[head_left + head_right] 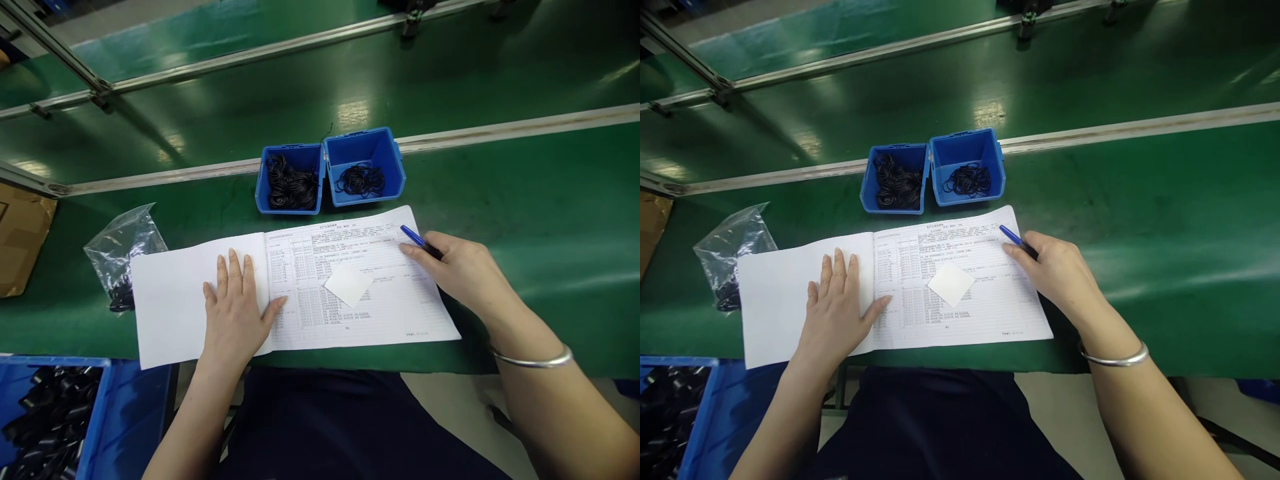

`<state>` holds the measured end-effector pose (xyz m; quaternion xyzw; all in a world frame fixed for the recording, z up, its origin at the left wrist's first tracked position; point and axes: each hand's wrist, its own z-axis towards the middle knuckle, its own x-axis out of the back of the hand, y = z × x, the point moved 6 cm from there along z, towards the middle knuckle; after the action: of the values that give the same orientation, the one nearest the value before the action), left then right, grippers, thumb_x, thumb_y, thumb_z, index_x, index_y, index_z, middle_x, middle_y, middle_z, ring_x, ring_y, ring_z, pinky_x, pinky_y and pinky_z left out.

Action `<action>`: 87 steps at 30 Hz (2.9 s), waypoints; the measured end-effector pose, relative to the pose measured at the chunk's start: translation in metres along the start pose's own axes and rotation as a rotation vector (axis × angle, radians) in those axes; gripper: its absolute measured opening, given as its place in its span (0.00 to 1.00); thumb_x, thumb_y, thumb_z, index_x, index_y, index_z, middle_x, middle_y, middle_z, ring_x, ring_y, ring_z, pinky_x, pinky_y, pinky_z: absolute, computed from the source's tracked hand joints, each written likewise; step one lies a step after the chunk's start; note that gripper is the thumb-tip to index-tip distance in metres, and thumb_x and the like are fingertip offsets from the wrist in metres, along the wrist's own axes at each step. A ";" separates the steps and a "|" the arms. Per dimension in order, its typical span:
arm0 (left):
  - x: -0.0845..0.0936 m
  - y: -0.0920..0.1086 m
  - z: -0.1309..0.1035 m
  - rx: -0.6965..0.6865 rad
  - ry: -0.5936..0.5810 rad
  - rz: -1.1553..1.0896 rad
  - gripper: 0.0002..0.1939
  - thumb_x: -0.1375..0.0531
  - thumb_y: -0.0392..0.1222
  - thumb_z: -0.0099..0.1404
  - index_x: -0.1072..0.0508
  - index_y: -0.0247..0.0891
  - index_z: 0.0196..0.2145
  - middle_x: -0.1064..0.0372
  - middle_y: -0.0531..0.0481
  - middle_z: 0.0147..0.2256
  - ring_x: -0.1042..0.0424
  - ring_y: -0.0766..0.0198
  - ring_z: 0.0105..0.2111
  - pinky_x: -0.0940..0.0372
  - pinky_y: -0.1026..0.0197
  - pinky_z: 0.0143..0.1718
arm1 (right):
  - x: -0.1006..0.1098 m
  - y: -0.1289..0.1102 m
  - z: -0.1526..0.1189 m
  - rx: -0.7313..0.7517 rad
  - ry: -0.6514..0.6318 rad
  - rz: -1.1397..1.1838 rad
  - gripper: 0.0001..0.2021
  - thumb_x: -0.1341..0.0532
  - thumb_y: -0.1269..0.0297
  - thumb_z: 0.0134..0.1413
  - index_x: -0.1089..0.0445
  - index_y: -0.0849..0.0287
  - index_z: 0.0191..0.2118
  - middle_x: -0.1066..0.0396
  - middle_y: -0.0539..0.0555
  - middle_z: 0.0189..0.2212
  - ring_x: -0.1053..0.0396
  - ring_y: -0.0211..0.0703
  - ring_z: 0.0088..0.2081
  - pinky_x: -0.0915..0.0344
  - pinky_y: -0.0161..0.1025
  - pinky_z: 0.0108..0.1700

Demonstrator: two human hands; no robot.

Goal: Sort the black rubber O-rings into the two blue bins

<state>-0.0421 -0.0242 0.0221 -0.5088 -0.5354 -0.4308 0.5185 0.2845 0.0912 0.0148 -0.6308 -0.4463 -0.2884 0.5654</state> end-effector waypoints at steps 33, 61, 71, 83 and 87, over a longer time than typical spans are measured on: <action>0.026 0.017 -0.007 -0.326 0.146 0.107 0.20 0.46 0.43 0.71 0.31 0.44 0.59 0.55 0.43 0.70 0.65 0.38 0.70 0.70 0.26 0.64 | -0.001 0.010 0.010 0.004 -0.057 0.052 0.19 0.42 0.49 0.61 0.42 0.56 0.24 0.40 0.48 0.18 0.43 0.38 0.21 0.51 0.38 0.23; 0.025 0.011 -0.004 -0.289 0.174 0.096 0.20 0.42 0.43 0.67 0.26 0.37 0.55 0.46 0.35 0.66 0.61 0.32 0.69 0.61 0.23 0.62 | -0.002 0.010 0.011 0.020 -0.079 -0.002 0.19 0.43 0.53 0.62 0.44 0.56 0.24 0.40 0.47 0.18 0.42 0.38 0.21 0.50 0.37 0.25; 0.049 -0.024 -0.050 -0.324 0.541 -0.169 0.19 0.36 0.38 0.62 0.27 0.34 0.51 0.28 0.33 0.51 0.28 0.44 0.51 0.34 0.44 0.52 | -0.002 0.011 0.009 -0.002 -0.103 0.067 0.18 0.43 0.50 0.62 0.38 0.57 0.27 0.37 0.48 0.19 0.41 0.38 0.23 0.50 0.37 0.26; 0.029 -0.048 -0.115 -0.323 0.255 -0.220 0.14 0.42 0.38 0.69 0.34 0.38 0.24 0.37 0.54 0.21 0.37 0.67 0.21 0.45 0.62 0.26 | -0.006 0.020 0.013 -0.043 -0.077 0.108 0.30 0.48 0.29 0.51 0.35 0.56 0.26 0.38 0.50 0.19 0.41 0.42 0.22 0.48 0.39 0.25; 0.028 -0.026 -0.118 -0.389 0.284 -0.329 0.10 0.42 0.37 0.69 0.31 0.37 0.28 0.32 0.51 0.25 0.34 0.66 0.24 0.42 0.62 0.29 | -0.006 0.020 0.013 -0.058 -0.085 0.117 0.33 0.48 0.26 0.48 0.33 0.56 0.28 0.35 0.51 0.20 0.38 0.45 0.24 0.46 0.39 0.26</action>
<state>-0.0521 -0.1410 0.0625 -0.4395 -0.4403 -0.6706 0.4042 0.2977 0.1033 -0.0025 -0.6838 -0.4235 -0.2407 0.5433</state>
